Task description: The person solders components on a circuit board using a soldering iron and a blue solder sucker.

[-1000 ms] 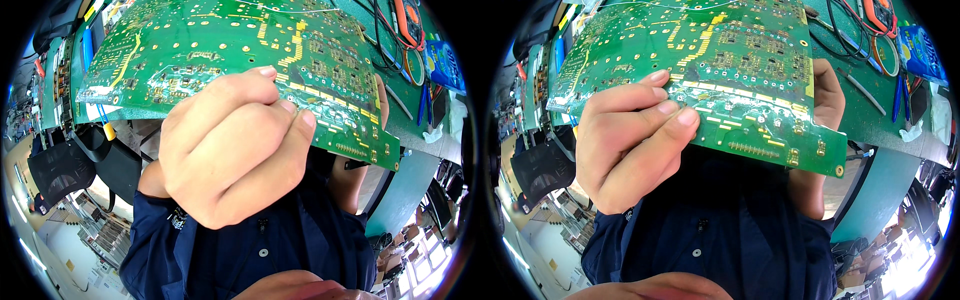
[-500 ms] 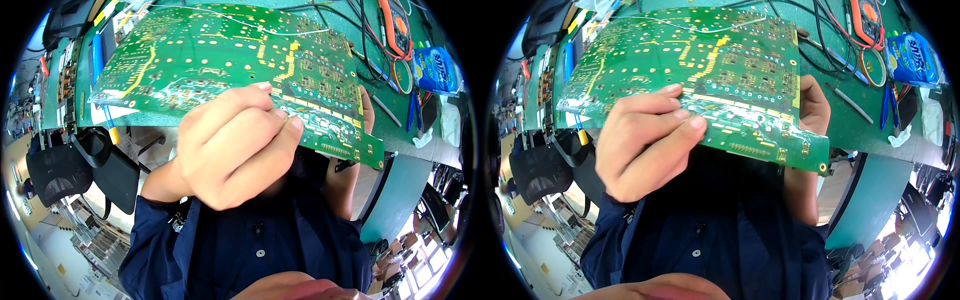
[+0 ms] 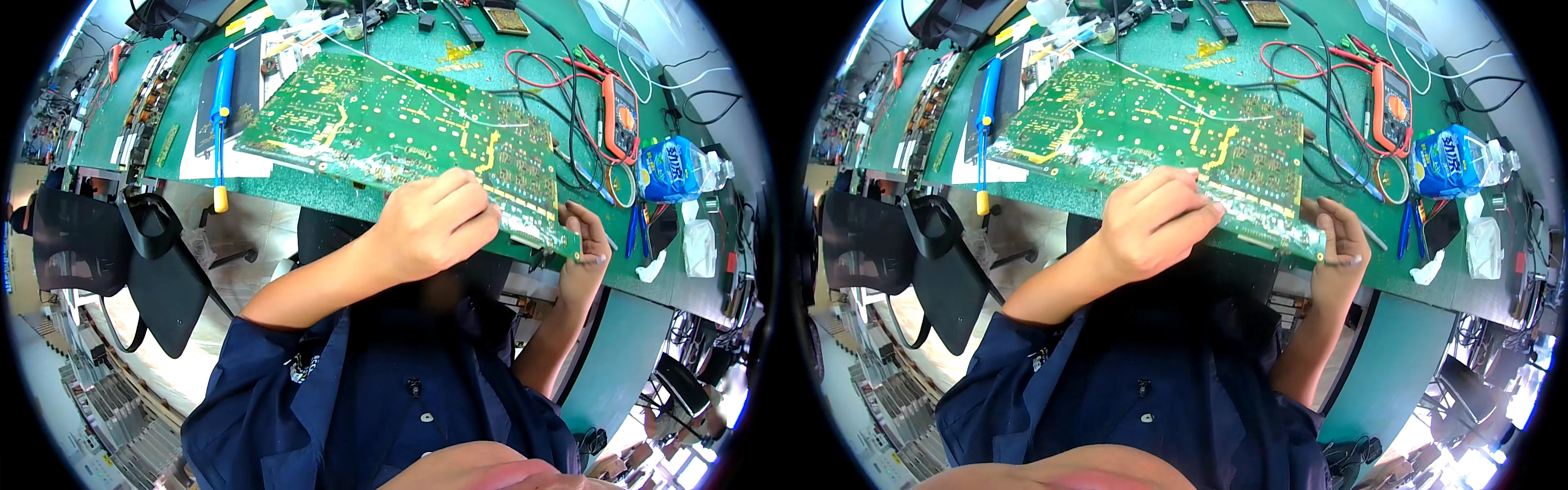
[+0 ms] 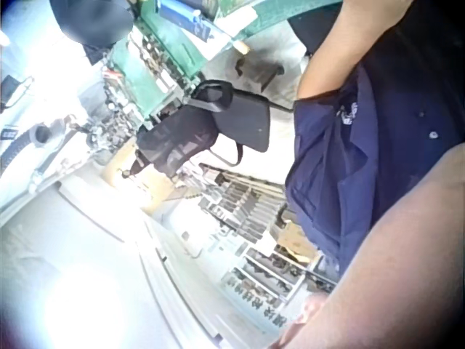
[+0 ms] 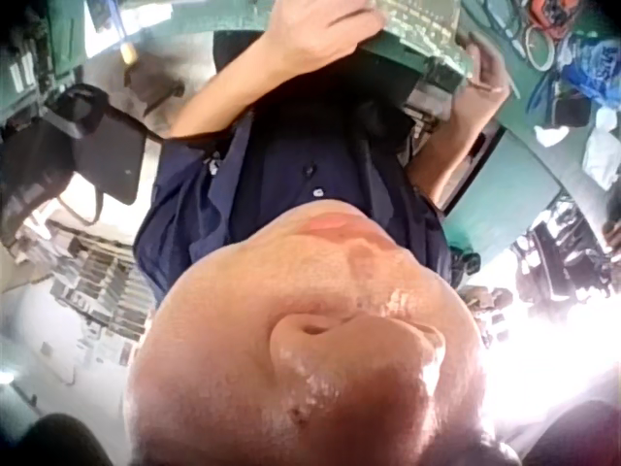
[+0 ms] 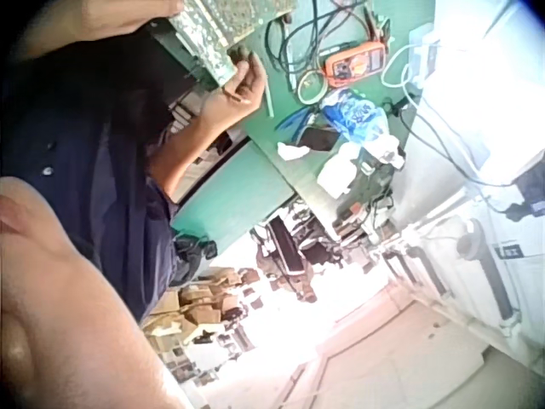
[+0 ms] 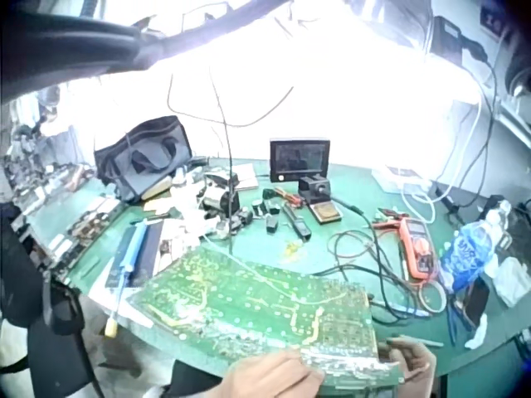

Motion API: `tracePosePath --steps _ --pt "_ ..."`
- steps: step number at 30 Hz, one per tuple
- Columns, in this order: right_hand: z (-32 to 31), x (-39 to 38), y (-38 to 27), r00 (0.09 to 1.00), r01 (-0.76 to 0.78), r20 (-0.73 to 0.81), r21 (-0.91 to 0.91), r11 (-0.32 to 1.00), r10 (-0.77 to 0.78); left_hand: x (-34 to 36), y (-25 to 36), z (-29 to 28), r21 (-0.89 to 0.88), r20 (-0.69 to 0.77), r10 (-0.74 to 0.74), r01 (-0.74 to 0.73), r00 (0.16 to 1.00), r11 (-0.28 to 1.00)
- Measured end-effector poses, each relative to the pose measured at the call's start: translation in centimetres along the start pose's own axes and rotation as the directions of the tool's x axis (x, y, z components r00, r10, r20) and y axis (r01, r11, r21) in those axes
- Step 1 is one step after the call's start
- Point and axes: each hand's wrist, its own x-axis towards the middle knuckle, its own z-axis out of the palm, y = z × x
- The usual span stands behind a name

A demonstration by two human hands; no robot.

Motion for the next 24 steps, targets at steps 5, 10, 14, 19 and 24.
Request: tracePosePath --steps 5,10,14,19,24 --pt "-0.4 -2.2 1.4 0.999 -0.051 -0.030 -0.237 0.970 0.045 0.7 -0.9 0.5 0.007 -0.080 0.065 -0.064 0.995 0.998" --pt "0.6 -2.1 1.3 0.928 0.356 0.245 -0.367 0.859 -0.280 3.2 -1.6 -0.1 0.167 -0.028 0.090 -0.084 0.996 0.982" --pt "1.5 -1.6 0.8 0.798 0.601 0.478 -0.579 0.551 -0.367 5.2 -1.4 0.0 0.043 -0.085 0.035 -0.031 0.996 0.999" --pt "-0.2 -0.7 1.4 0.833 0.540 0.332 -0.662 0.519 -0.443 4.8 -1.0 0.3 0.000 -0.139 0.069 -0.069 0.988 0.998" --pt "-2.3 0.5 2.6 0.812 0.480 0.208 -0.769 0.422 -0.545 1.5 -1.1 1.3 0.120 -0.066 0.120 -0.112 0.991 0.986"
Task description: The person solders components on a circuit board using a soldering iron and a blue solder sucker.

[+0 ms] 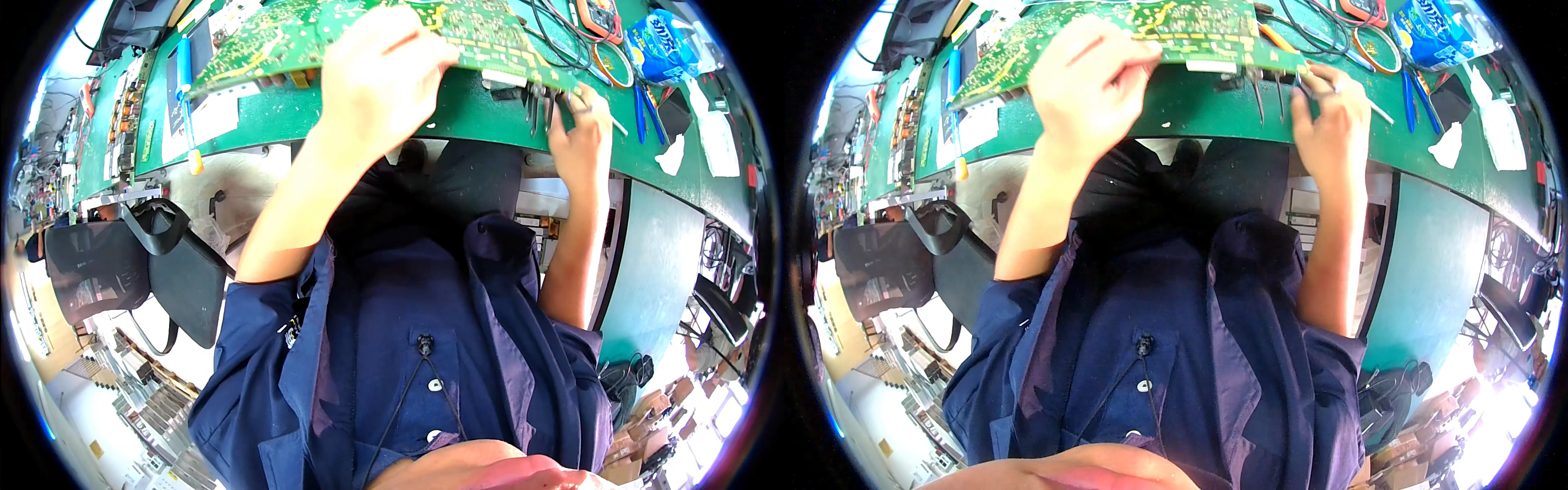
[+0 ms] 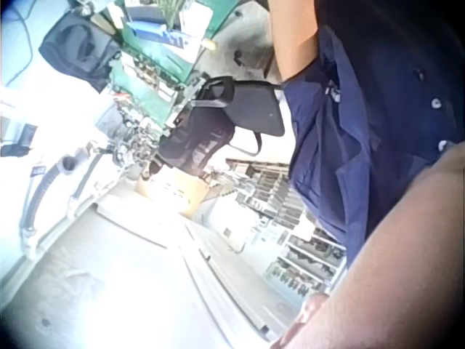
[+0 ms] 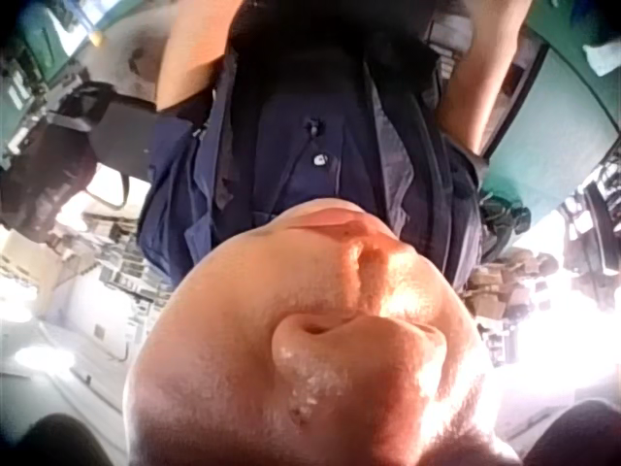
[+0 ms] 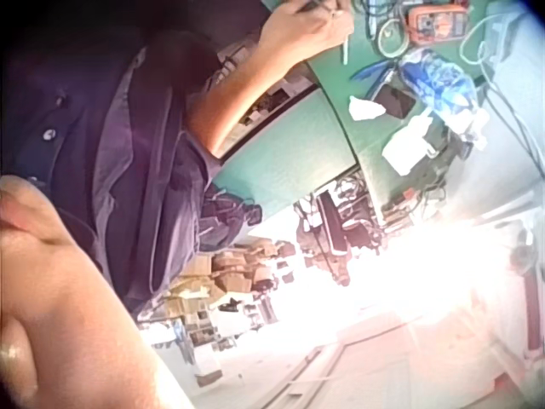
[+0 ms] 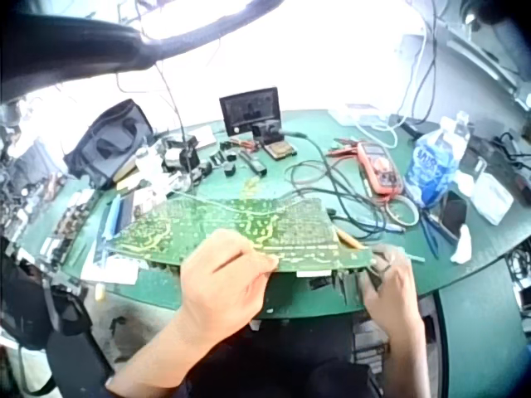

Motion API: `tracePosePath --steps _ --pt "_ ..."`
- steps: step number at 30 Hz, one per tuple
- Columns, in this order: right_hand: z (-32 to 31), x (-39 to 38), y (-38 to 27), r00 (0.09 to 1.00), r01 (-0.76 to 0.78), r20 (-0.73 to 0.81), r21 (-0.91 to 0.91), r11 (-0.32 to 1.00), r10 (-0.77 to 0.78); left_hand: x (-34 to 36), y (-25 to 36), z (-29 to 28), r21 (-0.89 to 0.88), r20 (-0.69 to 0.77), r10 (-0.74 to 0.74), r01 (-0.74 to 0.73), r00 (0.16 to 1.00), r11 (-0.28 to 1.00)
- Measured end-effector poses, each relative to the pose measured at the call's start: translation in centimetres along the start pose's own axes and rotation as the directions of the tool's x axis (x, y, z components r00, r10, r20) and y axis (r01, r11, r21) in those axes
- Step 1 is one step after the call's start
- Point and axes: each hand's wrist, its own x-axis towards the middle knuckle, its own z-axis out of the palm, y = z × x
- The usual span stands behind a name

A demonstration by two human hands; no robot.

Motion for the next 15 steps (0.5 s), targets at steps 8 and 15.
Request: tracePosePath --steps 8,15 --pt "-1.1 0.5 2.9 0.986 -0.167 0.014 -0.042 0.985 0.167 -4.7 1.7 1.4 -0.046 -0.026 -0.053 0.052 0.998 0.998" --pt "-0.6 0.2 2.6 0.954 -0.295 -0.012 0.141 0.945 0.299 -5.7 1.7 1.6 -0.055 -0.013 -0.070 0.069 0.997 0.996"
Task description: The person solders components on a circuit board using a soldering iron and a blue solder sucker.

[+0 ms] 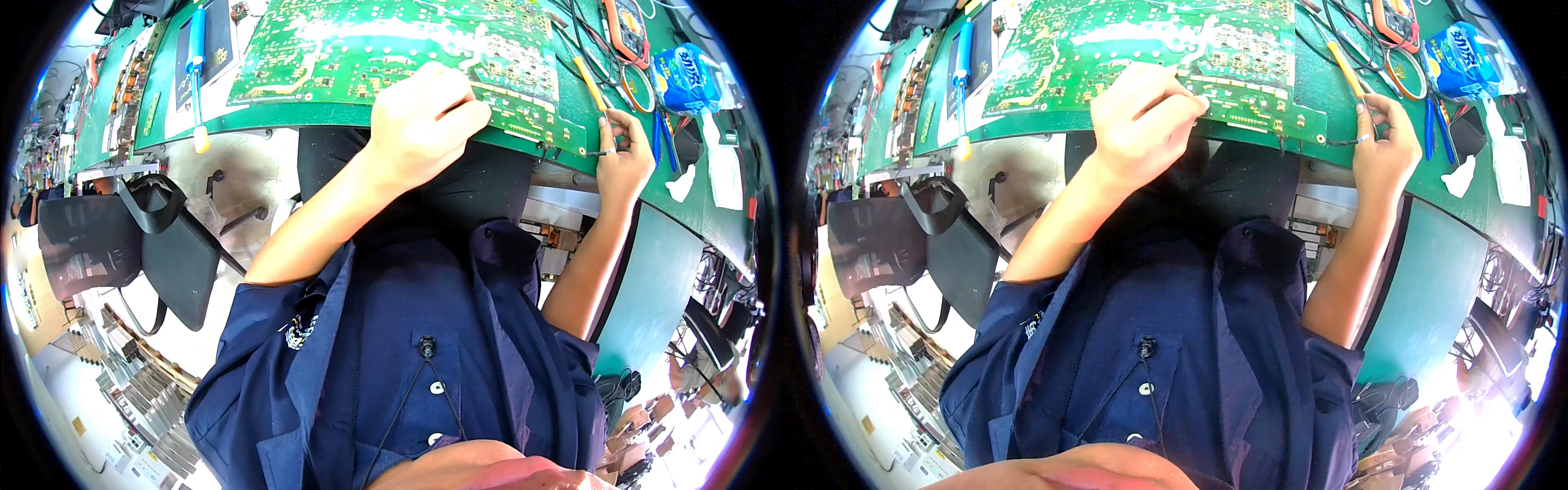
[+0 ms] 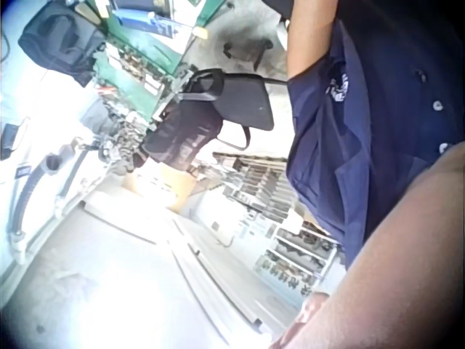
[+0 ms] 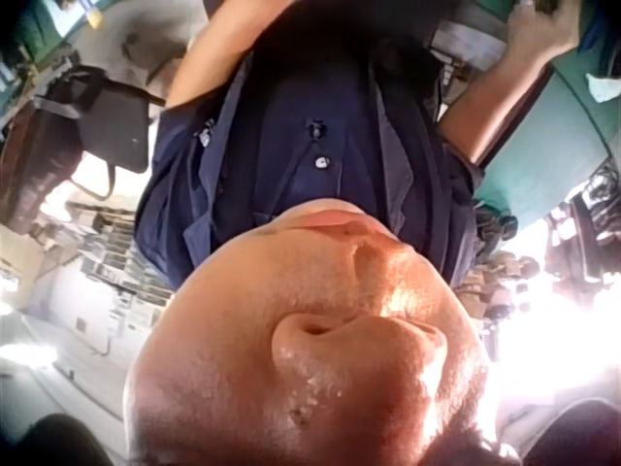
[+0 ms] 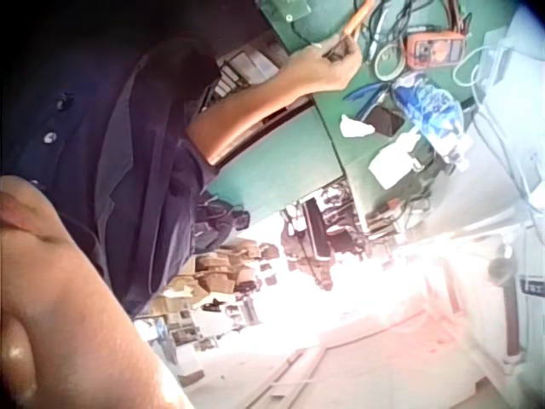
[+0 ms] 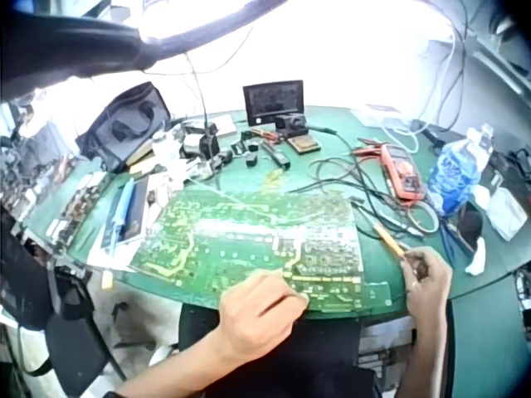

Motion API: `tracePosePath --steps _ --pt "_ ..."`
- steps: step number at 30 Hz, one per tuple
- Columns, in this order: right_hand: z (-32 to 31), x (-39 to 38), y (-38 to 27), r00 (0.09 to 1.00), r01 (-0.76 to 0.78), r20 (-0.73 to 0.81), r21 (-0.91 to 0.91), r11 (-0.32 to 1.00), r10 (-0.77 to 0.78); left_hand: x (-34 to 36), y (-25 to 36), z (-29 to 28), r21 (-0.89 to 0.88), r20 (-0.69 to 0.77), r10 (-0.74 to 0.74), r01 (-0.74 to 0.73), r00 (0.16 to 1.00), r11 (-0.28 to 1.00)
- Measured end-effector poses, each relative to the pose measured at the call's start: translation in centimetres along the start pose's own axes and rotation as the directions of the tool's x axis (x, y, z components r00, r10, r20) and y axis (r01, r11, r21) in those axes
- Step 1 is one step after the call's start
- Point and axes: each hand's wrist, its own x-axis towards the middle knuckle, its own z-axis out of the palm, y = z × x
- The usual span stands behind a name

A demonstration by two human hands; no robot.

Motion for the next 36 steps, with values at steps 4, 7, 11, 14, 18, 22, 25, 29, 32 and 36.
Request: tracePosePath --steps 4,7,11,14,18,22,25,29,32,36 --pt "0.5 -0.1 -0.1 0.993 0.021 -0.114 0.102 0.995 -0.009 -0.3 0.2 0.2 -0.005 -0.033 -0.042 0.042 0.999 0.999" --pt "0.6 -0.3 0.0 0.992 -0.015 -0.124 0.168 0.986 0.036 -0.3 0.5 0.0 -0.035 -0.005 -0.097 0.096 0.995 0.995" --pt "0.7 -0.6 -0.1 0.999 -0.016 -0.047 0.055 0.998 0.019 0.1 1.0 -1.0 -0.120 0.090 -0.177 0.187 0.980 0.975" --pt "0.7 -0.5 -0.4 0.999 0.033 -0.024 0.041 0.999 -0.032 -0.1 1.8 -2.1 -0.241 0.071 -0.180 0.192 0.981 0.951" --pt "0.6 -0.4 -0.8 1.000 0.030 0.003 -0.003 1.000 -0.030 -2.0 3.5 -3.6 -0.402 0.088 -0.197 0.216 0.976 0.890" --pt "0.2 0.3 -1.4 0.991 0.111 0.086 -0.064 0.992 -0.105 -4.3 3.0 -4.9 -0.387 0.332 -0.278 0.399 0.901 0.831" --pt "-0.6 1.7 -2.7 0.978 0.183 0.130 -0.145 0.972 -0.165 -5.1 2.2 -5.8 -0.360 0.404 -0.359 0.507 0.841 0.783" --pt "-2.1 5.5 -6.2 0.973 -0.117 0.229 0.402 0.908 0.024 -5.5 1.6 -6.5 -0.379 0.445 -0.421 0.592 0.790 0.711" --pt "-2.2 9.9 -9.0 0.872 -0.210 0.489 0.423 0.882 -0.027 -5.8 1.4 -6.7 -0.419 0.465 -0.410 0.603 0.784 0.679" --pt "3.2 15.0 -10.9 0.693 -0.501 0.711 0.593 0.630 -0.118 -6.3 1.4 -7.4 -0.461 0.428 -0.419 0.592 0.801 0.661"
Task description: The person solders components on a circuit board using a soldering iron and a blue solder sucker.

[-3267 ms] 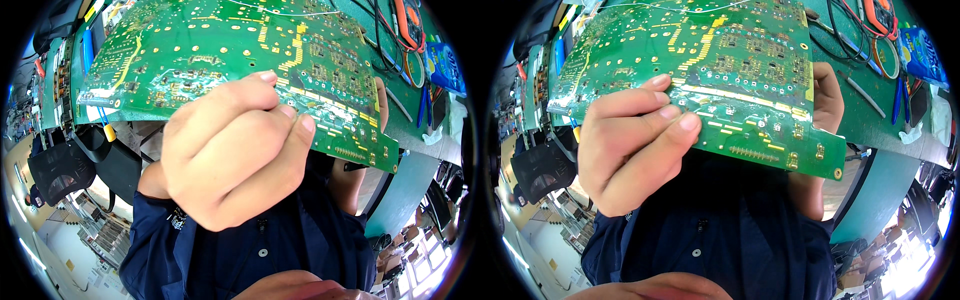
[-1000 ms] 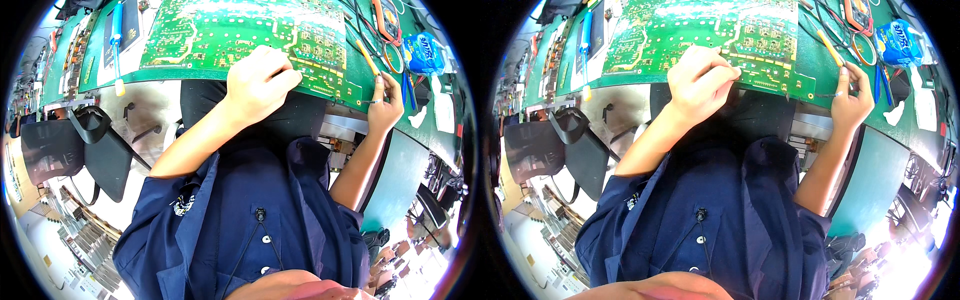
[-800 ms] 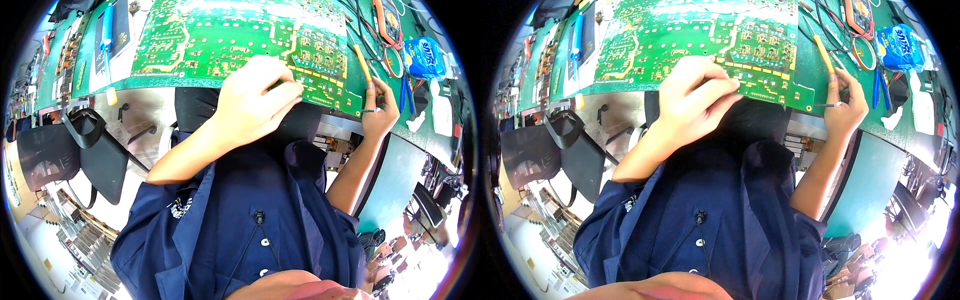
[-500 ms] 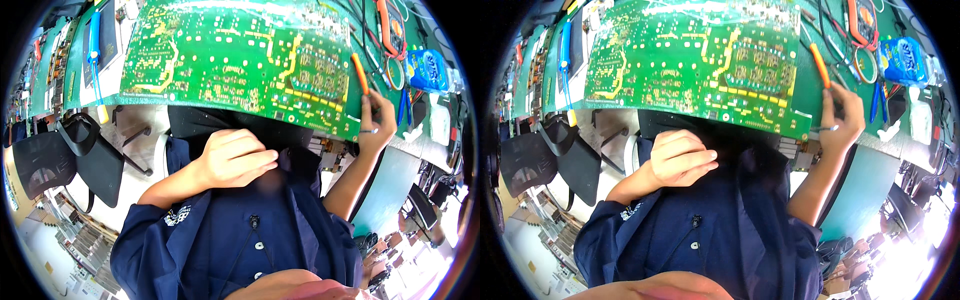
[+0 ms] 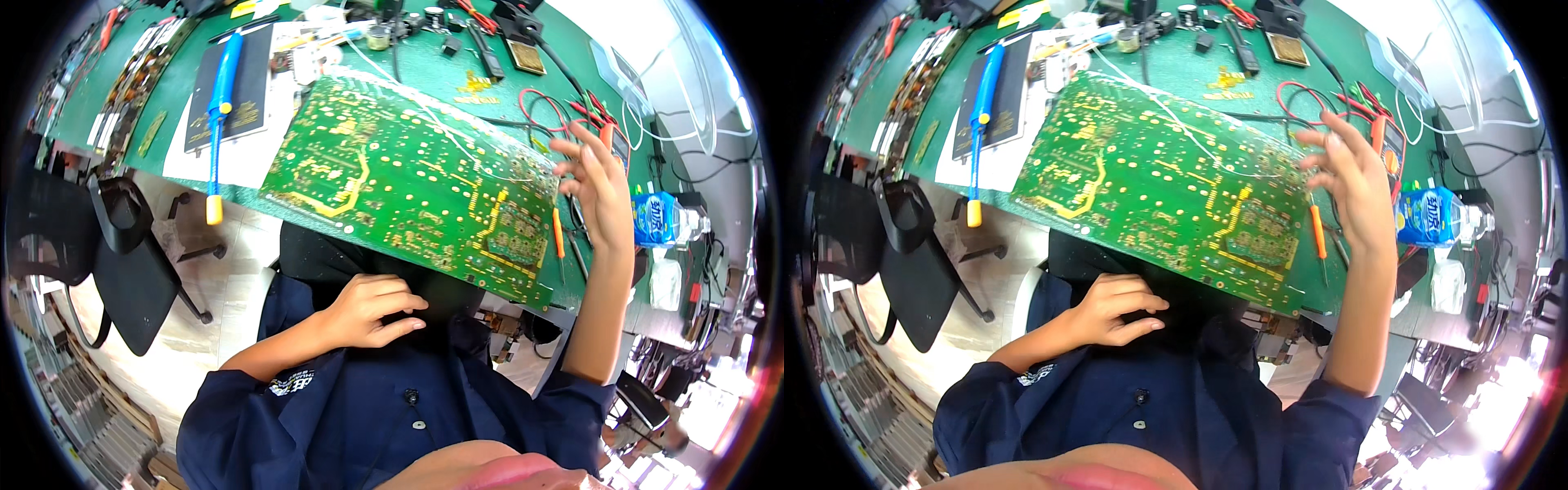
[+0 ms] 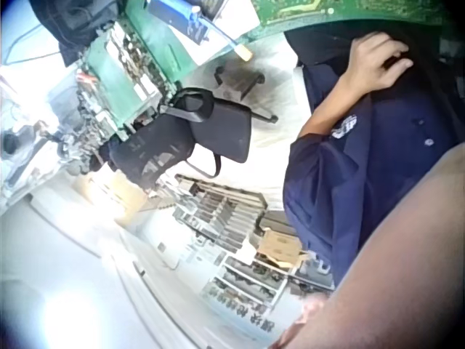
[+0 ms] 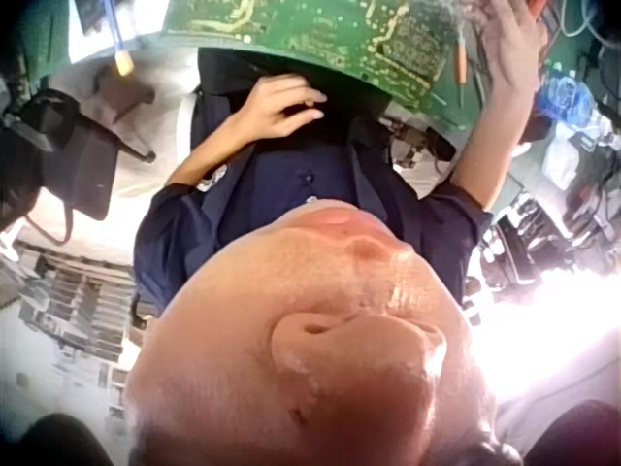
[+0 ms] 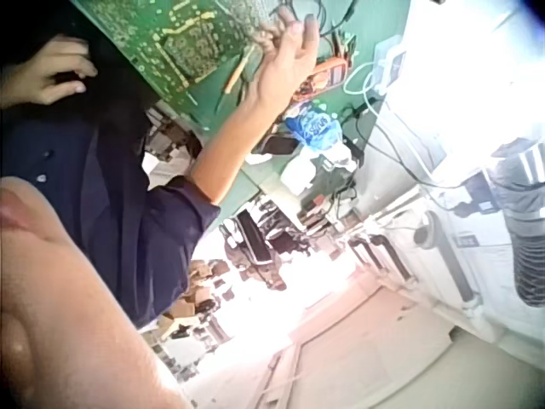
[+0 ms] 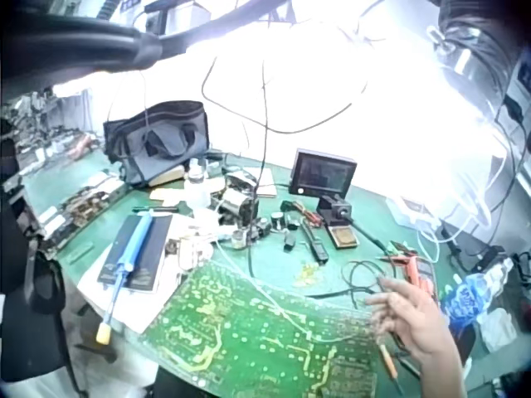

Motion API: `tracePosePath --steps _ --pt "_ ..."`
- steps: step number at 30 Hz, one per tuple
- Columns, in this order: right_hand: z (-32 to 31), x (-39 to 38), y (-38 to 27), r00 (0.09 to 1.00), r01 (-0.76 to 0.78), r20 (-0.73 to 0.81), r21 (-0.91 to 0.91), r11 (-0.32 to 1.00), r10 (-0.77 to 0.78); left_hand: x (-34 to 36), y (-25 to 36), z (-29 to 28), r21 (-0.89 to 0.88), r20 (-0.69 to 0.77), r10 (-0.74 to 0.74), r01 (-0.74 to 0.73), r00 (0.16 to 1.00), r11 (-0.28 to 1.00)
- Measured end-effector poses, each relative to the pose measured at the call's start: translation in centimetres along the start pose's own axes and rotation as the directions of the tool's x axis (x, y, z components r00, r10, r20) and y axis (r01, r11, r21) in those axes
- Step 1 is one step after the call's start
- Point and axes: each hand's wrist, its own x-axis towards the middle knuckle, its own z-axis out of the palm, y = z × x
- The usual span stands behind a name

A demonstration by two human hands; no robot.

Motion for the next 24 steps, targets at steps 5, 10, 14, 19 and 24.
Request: tracePosePath --steps 5,10,14,19,24 --pt "-0.8 9.2 2.7 0.982 -0.145 -0.047 0.440 0.886 0.184 -1.2 0.7 -1.6 0.002 -0.120 0.021 -0.021 0.992 1.000" --pt "-3.7 15.2 4.7 0.967 -0.066 -0.187 0.480 0.875 0.175 -2.9 1.5 -4.3 0.039 -0.268 0.007 0.003 0.963 0.999" --pt "-3.8 18.8 5.1 0.961 -0.012 -0.264 0.264 0.964 0.084 -3.1 2.0 -6.7 0.111 -0.363 0.038 0.002 0.931 0.994" --pt "-2.4 18.6 2.9 0.933 0.069 -0.358 0.074 0.995 -0.039 -2.2 2.8 -9.2 0.285 -0.419 0.110 0.016 0.901 0.958" --pt "-4.8 11.6 -0.3 0.921 0.207 -0.330 -0.029 0.978 -0.204 -0.2 3.6 -10.6 0.378 -0.481 0.135 0.066 0.866 0.923"
